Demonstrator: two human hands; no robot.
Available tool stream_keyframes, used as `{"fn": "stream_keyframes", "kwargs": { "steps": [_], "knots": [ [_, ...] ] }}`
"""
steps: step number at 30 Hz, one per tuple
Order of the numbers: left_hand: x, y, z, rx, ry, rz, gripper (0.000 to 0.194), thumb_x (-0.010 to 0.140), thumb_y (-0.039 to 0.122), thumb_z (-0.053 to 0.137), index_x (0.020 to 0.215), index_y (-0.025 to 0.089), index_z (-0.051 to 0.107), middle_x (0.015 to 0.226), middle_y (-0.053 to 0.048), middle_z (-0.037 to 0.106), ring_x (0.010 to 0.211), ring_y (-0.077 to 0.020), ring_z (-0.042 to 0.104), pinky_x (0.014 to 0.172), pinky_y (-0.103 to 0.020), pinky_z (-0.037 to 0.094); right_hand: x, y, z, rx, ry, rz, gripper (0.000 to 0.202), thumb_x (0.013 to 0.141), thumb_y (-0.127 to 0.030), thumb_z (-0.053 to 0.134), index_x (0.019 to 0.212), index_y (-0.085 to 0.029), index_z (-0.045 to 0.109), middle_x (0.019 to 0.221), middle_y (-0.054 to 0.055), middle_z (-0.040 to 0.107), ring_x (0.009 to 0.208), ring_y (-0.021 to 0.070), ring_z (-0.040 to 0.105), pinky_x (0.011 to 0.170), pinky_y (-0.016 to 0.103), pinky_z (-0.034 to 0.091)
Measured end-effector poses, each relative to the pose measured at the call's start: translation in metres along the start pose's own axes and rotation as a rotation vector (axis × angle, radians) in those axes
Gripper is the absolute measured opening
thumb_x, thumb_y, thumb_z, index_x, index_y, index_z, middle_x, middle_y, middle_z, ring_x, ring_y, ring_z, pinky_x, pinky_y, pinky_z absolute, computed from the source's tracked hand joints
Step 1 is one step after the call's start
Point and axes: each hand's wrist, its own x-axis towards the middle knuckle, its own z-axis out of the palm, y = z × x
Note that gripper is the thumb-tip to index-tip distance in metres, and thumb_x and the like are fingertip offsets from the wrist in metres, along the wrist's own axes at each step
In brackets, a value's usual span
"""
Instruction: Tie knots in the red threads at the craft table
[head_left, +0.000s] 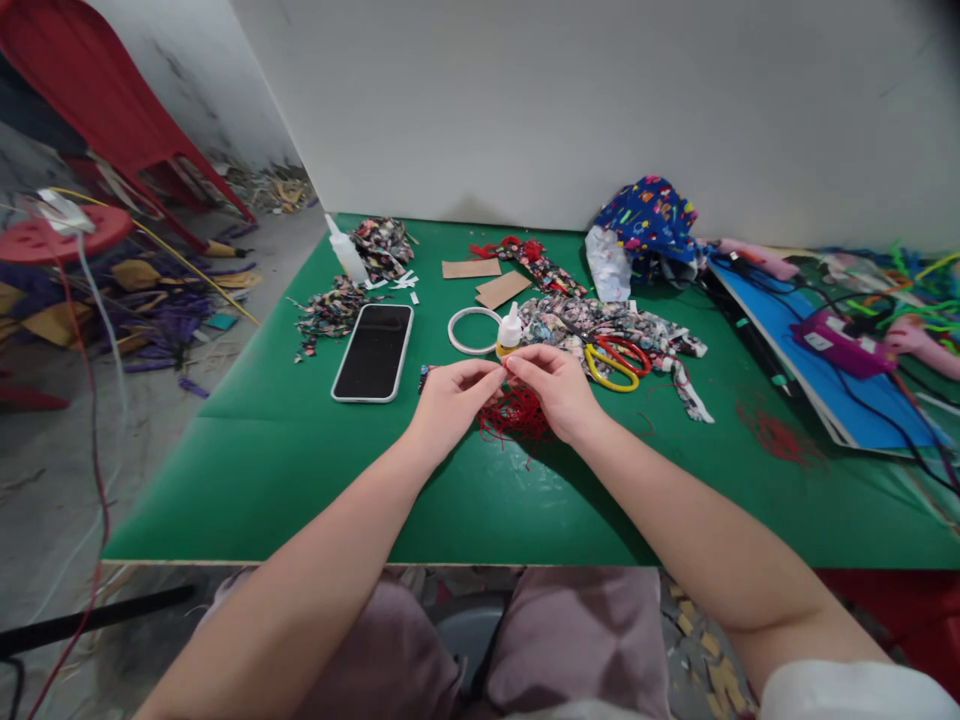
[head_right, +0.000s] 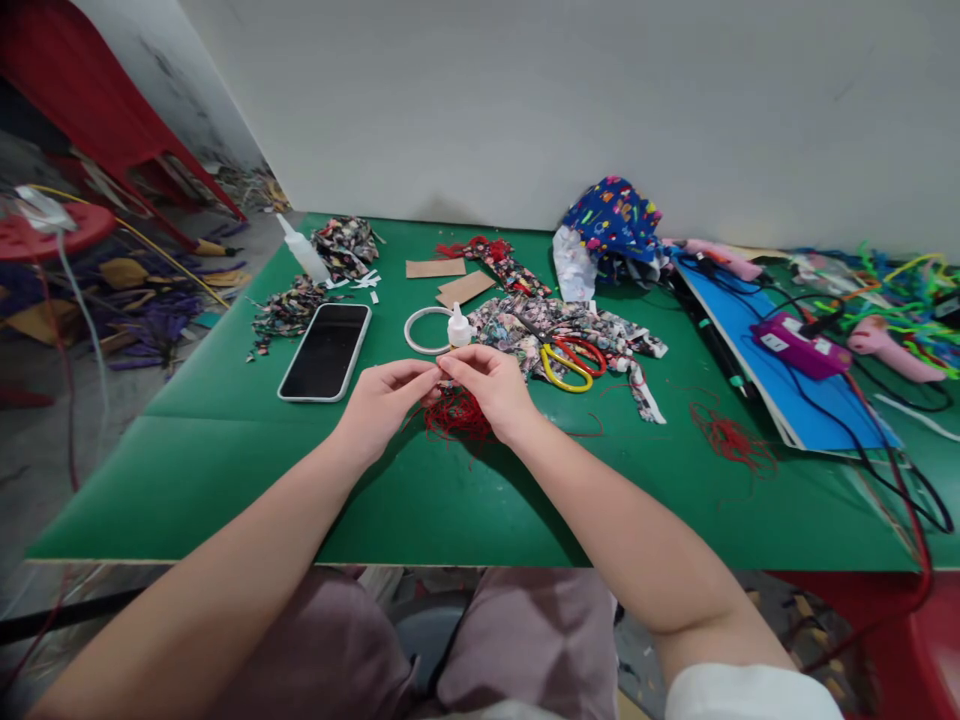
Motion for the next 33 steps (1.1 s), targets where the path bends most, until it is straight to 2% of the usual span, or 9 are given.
{"fn": "stream_keyframes", "kwargs": {
  "steps": [10, 19, 29, 33],
  "knots": [
    [-0.0004, 0.0013, 0.0012, -0.017, -0.006, -0.007, 0.025, 0.069, 0.038, 0.068, 0.079, 0.015, 0.07, 0.067, -0.002, 0.066, 0.061, -0.0112, 0.056, 0.063, -0.025, 0.046, -0.0007, -0.0005, 0.0006, 0.01, 0.001, 0.047, 0.014, 0.065, -0.032, 0.071, 0.069, -0.02, 0.066, 0.068, -0.003, 0.064, 0.062, 0.0073, 0.055, 0.063, 0.022, 0.046],
    [0.0003, -0.0003, -0.0001, 0.064, -0.035, 0.026, 0.026, 0.073, 0.04, 0.064, 0.08, 0.015, 0.07, 0.068, -0.002, 0.065, 0.063, -0.0119, 0.057, 0.063, -0.025, 0.045, -0.0006, 0.0005, 0.0011, 0.066, -0.012, 0.076, 0.016, 0.066, -0.034, 0.071, 0.07, -0.02, 0.064, 0.068, -0.004, 0.061, 0.063, 0.0073, 0.054, 0.063, 0.021, 0.044],
    [0.0017, -0.0028, -0.0009, 0.086, -0.061, 0.04, 0.03, 0.072, 0.042, 0.064, 0.084, 0.015, 0.07, 0.07, -0.003, 0.067, 0.064, -0.0136, 0.059, 0.064, -0.025, 0.046, 0.002, -0.0006, 0.0006, 0.111, 0.004, 0.066, 0.019, 0.067, -0.036, 0.07, 0.072, -0.02, 0.061, 0.067, -0.004, 0.059, 0.062, 0.0078, 0.053, 0.064, 0.021, 0.044],
    [0.0023, -0.0038, -0.0006, 0.109, -0.063, 0.045, 0.03, 0.072, 0.043, 0.063, 0.082, 0.014, 0.069, 0.067, -0.004, 0.066, 0.062, -0.0141, 0.058, 0.063, -0.026, 0.046, 0.0059, -0.0057, -0.0021, 0.108, 0.049, 0.019, 0.02, 0.066, -0.036, 0.071, 0.072, -0.02, 0.061, 0.066, -0.005, 0.057, 0.06, 0.0074, 0.052, 0.062, 0.021, 0.045]
  ]
}}
